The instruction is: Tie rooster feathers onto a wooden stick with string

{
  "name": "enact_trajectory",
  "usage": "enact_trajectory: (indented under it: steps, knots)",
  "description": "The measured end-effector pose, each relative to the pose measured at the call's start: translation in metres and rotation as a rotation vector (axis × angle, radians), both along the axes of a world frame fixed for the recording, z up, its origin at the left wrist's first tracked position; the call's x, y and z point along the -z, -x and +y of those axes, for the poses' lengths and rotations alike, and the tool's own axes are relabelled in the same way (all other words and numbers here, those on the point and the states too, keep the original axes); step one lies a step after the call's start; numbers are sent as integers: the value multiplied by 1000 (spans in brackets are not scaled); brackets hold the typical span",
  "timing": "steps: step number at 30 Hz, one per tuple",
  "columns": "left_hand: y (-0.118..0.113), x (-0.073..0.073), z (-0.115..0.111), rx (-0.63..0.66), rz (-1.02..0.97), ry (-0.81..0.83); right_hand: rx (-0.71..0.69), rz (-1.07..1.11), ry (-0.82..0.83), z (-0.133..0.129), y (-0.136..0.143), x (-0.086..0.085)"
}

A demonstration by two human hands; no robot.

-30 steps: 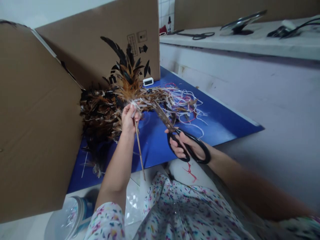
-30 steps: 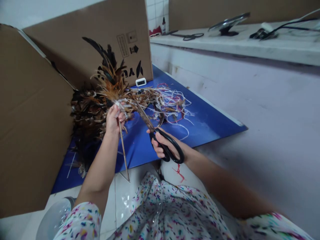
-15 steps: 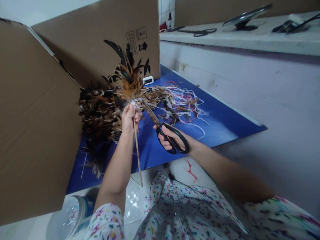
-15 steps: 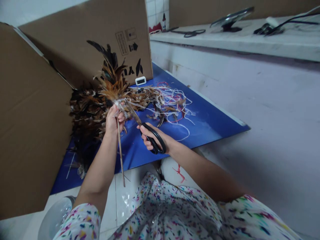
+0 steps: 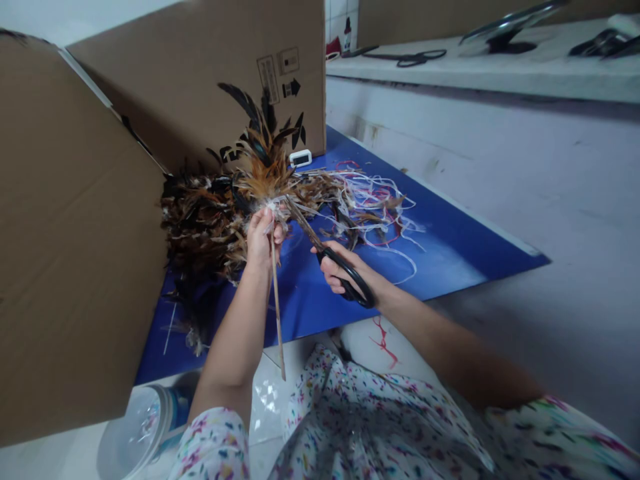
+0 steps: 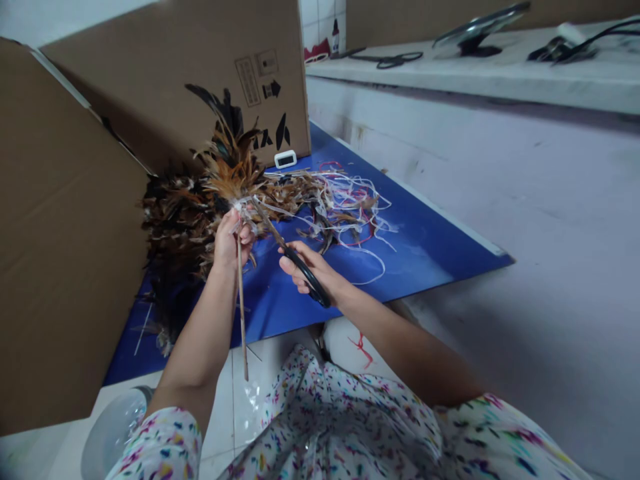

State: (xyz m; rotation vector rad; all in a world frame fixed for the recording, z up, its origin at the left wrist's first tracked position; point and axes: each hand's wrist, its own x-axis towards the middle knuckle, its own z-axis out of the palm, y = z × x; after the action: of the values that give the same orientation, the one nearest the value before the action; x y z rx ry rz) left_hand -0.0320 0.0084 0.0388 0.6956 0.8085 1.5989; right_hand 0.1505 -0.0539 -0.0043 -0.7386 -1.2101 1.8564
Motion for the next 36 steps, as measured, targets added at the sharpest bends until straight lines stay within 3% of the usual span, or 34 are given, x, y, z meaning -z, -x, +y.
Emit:
enact_trajectory:
  steps: [5,20,27,36]
  knots:
    - [0,6,2,-6,11,-28,-11,-36,-26,2,-1,-2]
    - [-6,3,-3,32,41,-36,125,-251,-231,10,0,1]
    - [-10,1,-5,22,28,-30,166,-277,-246,8,3,-5]
    - [-9,5,-4,37,38,-38,189,-306,-307,8,2,-2]
